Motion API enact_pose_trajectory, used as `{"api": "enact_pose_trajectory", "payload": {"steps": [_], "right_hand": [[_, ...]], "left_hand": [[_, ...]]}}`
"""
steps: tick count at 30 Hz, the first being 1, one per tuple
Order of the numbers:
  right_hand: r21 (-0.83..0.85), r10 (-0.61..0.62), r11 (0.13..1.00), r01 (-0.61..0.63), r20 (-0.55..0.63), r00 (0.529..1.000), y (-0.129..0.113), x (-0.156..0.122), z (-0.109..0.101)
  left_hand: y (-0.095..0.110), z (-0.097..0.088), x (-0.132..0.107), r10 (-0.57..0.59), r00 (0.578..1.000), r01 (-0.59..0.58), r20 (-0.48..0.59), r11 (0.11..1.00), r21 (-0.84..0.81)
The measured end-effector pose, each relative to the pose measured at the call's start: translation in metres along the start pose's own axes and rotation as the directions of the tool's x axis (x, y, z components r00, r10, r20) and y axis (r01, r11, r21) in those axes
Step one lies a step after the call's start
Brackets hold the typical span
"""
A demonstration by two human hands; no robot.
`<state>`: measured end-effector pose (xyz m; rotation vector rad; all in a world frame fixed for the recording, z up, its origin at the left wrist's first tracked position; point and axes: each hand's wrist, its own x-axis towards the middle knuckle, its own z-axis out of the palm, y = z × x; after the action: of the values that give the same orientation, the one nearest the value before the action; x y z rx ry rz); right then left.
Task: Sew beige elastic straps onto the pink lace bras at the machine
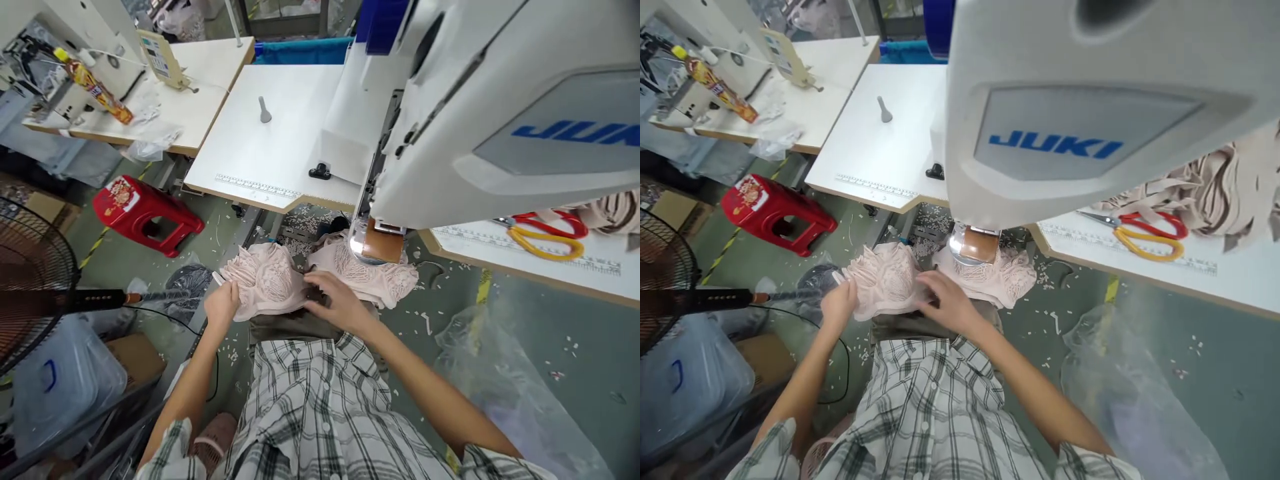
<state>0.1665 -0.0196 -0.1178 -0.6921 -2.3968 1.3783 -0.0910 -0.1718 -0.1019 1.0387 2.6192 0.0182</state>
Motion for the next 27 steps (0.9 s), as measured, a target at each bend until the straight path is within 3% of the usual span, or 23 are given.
{"api": "enact_pose_trajectory", "payload": {"steps": [3,6,8,10,11,12,14,15,16,18,19,20,21,22,23,24,25,26,27], "right_hand": [[-0.037,-0.122,0.99,0.138,0.283,0.951,-0.028,0.014,0.02],[-0.04,-0.121,0.986,0.16,0.48,0.869,-0.04,0.011,0.013],[0.043,-0.177,0.983,0.177,0.452,0.874,-0.051,-0.004,-0.013],[0.164,-0.261,0.962,0.219,0.317,0.912,-0.067,-0.026,-0.052],[0.208,-0.258,0.955,0.21,0.243,0.935,-0.077,-0.039,-0.073],[0.237,-0.215,0.957,0.168,0.187,0.959,-0.086,-0.052,-0.094],[0.285,-0.078,0.958,0.025,0.177,0.981,-0.099,-0.076,-0.133],[0.309,-0.021,0.95,-0.051,0.223,0.975,-0.1,-0.087,-0.15],[0.328,0.023,0.936,-0.124,0.294,0.955,-0.096,-0.095,-0.166],[0.325,0.12,0.91,-0.259,0.391,0.913,-0.074,-0.105,-0.195],[0.284,0.216,0.902,-0.324,0.352,0.911,-0.058,-0.104,-0.208],[0.217,0.345,0.895,-0.39,0.218,0.913,-0.038,-0.098,-0.222],[0.124,0.458,0.883,-0.452,-0.025,0.889,-0.018,-0.089,-0.236],[-0.002,0.5,0.849,-0.528,-0.314,0.807,0.003,-0.075,-0.25],[-0.106,0.459,0.781,-0.616,-0.571,0.68,0.021,-0.06,-0.264],[-0.158,0.402,0.703,-0.693,-0.716,0.571,0.038,-0.043,-0.278],[-0.182,0.372,0.644,-0.743,-0.775,0.511,0.051,-0.028,-0.291],[-0.197,0.369,0.602,-0.774,-0.79,0.489,0.06,-0.014,-0.304],[-0.208,0.383,0.581,-0.787,-0.783,0.49,0.067,-0.003,-0.315]], "left_hand": [[0.037,-0.013,-0.036,0.173,0.983,-0.163,0.07,0.978,-0.13],[0.07,-0.024,-0.054,0.381,0.918,-0.334,0.113,0.894,-0.299],[0.091,-0.027,-0.05,0.472,0.879,-0.405,0.06,0.808,-0.427],[0.117,-0.025,-0.041,0.563,0.822,-0.384,0.083,0.656,-0.65],[0.133,-0.023,-0.036,0.62,0.767,-0.295,0.164,0.568,-0.768],[0.15,-0.021,-0.033,0.683,0.676,-0.153,0.277,0.498,-0.854],[0.185,-0.019,-0.032,0.774,0.437,0.114,0.459,0.458,-0.882],[0.2,-0.02,-0.034,0.795,0.366,0.17,0.483,0.453,-0.875],[0.212,-0.021,-0.035,0.811,0.354,0.164,0.465,0.436,-0.885],[0.228,-0.022,-0.037,0.826,0.43,0.014,0.365,0.399,-0.917],[0.233,-0.021,-0.038,0.817,0.484,-0.085,0.314,0.401,-0.912],[0.236,-0.019,-0.04,0.801,0.534,-0.174,0.272,0.419,-0.891],[0.24,-0.015,-0.043,0.785,0.568,-0.247,0.246,0.447,-0.86],[0.243,-0.01,-0.048,0.776,0.584,-0.299,0.237,0.477,-0.827],[0.247,-0.006,-0.057,0.772,0.588,-0.333,0.24,0.502,-0.798],[0.253,-0.002,-0.068,0.785,0.566,-0.367,0.251,0.512,-0.776],[0.26,0.001,-0.081,0.809,0.525,-0.393,0.264,0.505,-0.769],[0.267,0.002,-0.095,0.842,0.469,-0.414,0.265,0.476,-0.776],[0.275,0.001,-0.109,0.902,0.351,-0.446,0.252,0.398,-0.802]]}}
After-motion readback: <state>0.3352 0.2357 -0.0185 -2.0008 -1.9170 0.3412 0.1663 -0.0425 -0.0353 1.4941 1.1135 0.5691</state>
